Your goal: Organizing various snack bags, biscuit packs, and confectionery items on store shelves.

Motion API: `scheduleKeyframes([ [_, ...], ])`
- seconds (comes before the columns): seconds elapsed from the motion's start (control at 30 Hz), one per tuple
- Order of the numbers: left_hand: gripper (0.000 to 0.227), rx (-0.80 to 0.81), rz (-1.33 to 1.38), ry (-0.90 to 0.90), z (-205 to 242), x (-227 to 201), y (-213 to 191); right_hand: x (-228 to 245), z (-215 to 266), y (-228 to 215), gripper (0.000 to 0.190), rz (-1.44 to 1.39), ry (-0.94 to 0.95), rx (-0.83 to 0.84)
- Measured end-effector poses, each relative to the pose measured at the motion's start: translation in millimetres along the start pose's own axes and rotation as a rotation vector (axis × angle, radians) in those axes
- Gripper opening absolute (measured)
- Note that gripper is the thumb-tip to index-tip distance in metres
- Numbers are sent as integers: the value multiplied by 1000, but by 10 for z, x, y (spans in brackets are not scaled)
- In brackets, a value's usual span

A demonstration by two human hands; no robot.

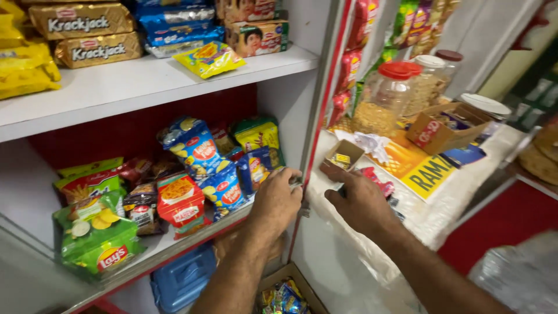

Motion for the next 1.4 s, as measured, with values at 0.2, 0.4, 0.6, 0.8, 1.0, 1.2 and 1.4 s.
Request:
scheduleKeyframes([
  [0.2,33,85,20,7,88,-403,131,-390,148,-310,44,116,-37,-99],
  [0.4,33,120,-21,15,151,-610,143,-440,311,-480,43,142,31,-60],
  [0.6,33,123,-9,-2,314,-790,88,-399,468,-533,41,158,4,-68],
  [0.8,33,148,27,-28,432,-842,93,-383,599,-561,42,178,60,-64],
  [1.0,32,136,18,-9,415,-808,134,-493,606,-509,40,231,26,-67],
  [1.2,29,109,-5,57,213,-703,481,-767,539,-465,41,318,107,-7],
  [1.4,31,113,49,77,-3,-700,1007,-1206,383,-384,37,321,130,26],
])
Point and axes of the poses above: each hand's wrist, its own z-axis away from the middle knuckle, its own y-axis out of the palm, x = y × z, the point moved 7 cm from there along -z, towards the middle knuckle, and after that the axes turned 2 degrees about -z, right-handed, at the moved point
